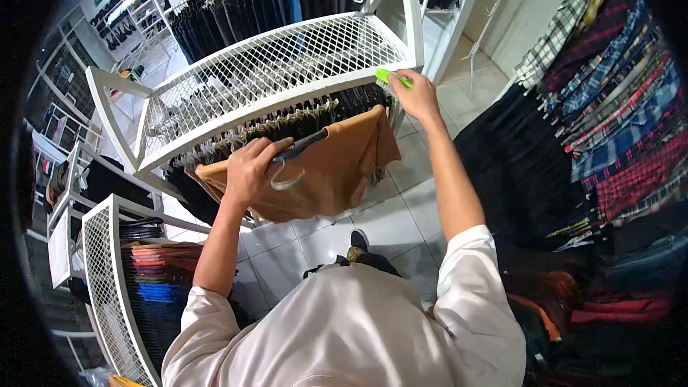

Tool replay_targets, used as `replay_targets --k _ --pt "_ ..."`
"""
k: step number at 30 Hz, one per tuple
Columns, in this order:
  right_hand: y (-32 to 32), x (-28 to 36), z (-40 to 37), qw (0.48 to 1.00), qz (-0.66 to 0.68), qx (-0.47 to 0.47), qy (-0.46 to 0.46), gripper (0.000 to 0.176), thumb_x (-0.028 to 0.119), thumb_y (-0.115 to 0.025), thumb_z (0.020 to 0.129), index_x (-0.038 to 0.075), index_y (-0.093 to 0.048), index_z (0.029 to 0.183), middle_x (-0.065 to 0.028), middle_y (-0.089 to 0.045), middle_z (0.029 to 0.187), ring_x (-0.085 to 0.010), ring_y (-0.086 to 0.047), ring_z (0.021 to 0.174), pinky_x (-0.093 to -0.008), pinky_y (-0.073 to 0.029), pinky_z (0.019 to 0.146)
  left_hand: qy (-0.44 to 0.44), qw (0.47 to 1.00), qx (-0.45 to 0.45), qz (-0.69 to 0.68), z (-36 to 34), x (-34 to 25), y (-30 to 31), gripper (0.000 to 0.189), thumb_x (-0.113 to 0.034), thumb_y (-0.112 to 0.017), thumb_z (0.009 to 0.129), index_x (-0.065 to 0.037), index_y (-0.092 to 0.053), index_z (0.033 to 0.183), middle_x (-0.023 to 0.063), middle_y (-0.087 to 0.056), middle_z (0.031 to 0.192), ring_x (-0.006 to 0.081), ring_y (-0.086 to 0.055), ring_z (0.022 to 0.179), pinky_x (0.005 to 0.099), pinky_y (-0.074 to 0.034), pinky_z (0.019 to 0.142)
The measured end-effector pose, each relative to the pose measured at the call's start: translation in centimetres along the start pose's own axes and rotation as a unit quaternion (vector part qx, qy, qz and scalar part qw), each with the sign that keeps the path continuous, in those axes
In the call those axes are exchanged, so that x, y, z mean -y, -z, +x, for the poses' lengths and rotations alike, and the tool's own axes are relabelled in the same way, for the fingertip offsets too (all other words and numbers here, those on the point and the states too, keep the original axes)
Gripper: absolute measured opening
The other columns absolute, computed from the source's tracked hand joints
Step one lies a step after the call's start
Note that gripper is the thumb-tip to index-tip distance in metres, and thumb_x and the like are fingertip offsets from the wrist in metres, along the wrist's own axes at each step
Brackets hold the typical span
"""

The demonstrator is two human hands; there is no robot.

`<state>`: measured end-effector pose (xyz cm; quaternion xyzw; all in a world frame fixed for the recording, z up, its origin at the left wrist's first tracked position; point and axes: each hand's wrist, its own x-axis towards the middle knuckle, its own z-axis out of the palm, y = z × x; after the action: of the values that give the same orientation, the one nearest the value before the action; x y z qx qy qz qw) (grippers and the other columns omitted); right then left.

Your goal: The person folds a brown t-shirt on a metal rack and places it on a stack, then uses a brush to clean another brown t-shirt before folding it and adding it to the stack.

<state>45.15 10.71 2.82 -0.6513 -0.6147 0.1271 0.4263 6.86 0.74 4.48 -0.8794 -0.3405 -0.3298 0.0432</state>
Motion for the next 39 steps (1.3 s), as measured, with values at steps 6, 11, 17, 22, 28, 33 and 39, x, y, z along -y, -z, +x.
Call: replay_targets --k 6,11,17,22,28,33,39 --pt "-4.9 -0.8 7.7 0.998 0.017 -0.053 -0.042 0.052 0.037 -0.068 0.083 0.001 -0.071 0.12 -0.0267 -0.071 0.113 -0.04 -0.068 0.109 -0.0412 -0.051 0.098 0.219 0.963 0.091 -0.13 4.2 1.6 -1.6 0.037 -0.026 -0.073 0.09 -0.002 -0.066 0.118 0.0226 -0.071 0.094 0.0444 -0.067 0.089 0.0473 -0.053 0.076" --pt "-9.7 -3.5 11.6 0.993 -0.091 -0.012 0.08 0.054 0.024 -0.076 0.084 0.003 -0.064 0.132 -0.0236 -0.065 0.123 -0.0396 -0.061 0.117 -0.0435 -0.048 0.102 0.265 0.95 0.099 -0.133 7.3 1.6 -2.9 0.051 -0.048 -0.071 0.091 -0.001 -0.07 0.111 0.0234 -0.07 0.084 0.0432 -0.066 0.078 0.0469 -0.053 0.075" --pt "-12.3 -6.1 13.8 0.985 -0.103 -0.007 0.137 0.049 0.024 -0.076 0.086 0.003 -0.065 0.129 -0.0225 -0.063 0.127 -0.0387 -0.059 0.119 -0.0432 -0.046 0.104 0.291 0.946 0.086 -0.119 7.6 2.4 -5.3 0.059 -0.049 -0.075 0.089 0.005 -0.068 0.112 0.0278 -0.067 0.087 0.0403 -0.066 0.078 0.0459 -0.051 0.073" --pt "-7.8 -0.7 8.4 0.973 -0.059 -0.045 0.217 0.044 0.033 -0.074 0.09 0.005 -0.07 0.123 -0.0203 -0.065 0.124 -0.0353 -0.063 0.115 -0.0435 -0.049 0.099 0.284 0.943 0.057 -0.162 7.7 2.6 -5.6 0.059 -0.049 -0.074 0.09 0.004 -0.068 0.114 0.0249 -0.068 0.084 0.0346 -0.065 0.071 0.0435 -0.05 0.068" --pt "-0.9 4.4 -2.7 0.928 0.099 0.331 0.138 0.033 0.021 -0.074 0.095 -0.001 -0.07 0.119 -0.0105 -0.074 0.099 -0.0112 -0.065 0.09 -0.0293 -0.052 0.078 0.218 0.954 0.052 -0.197 8.7 1.8 -5.1 0.056 -0.052 -0.075 0.087 -0.001 -0.072 0.111 0.019 -0.065 0.067 0.0327 -0.064 0.062 0.0415 -0.051 0.063" --pt "3.6 6.0 -8.9 0.947 0.08 0.297 0.094 0.033 0.02 -0.072 0.095 -0.005 -0.069 0.115 -0.0166 -0.074 0.098 -0.0152 -0.067 0.085 -0.0314 -0.053 0.077 0.176 0.956 0.075 -0.221 9.4 -0.4 -4.4 0.059 -0.053 -0.077 0.084 0.001 -0.072 0.107 0.0207 -0.069 0.081 0.0311 -0.066 0.069 0.0407 -0.052 0.066" --pt "5.4 5.9 -17.8 0.962 0.166 0.216 -0.014 0.034 0.019 -0.066 0.098 -0.007 -0.06 0.12 -0.0043 -0.067 0.092 -0.008 -0.057 0.081 -0.028 -0.049 0.072 0.037 0.973 -0.128 -0.187 8.8 -5.5 -5.5 0.063 -0.044 -0.09 0.069 -0.006 -0.067 0.113 0.0129 -0.067 0.1 0.0294 -0.063 0.1 0.0418 -0.05 0.085"
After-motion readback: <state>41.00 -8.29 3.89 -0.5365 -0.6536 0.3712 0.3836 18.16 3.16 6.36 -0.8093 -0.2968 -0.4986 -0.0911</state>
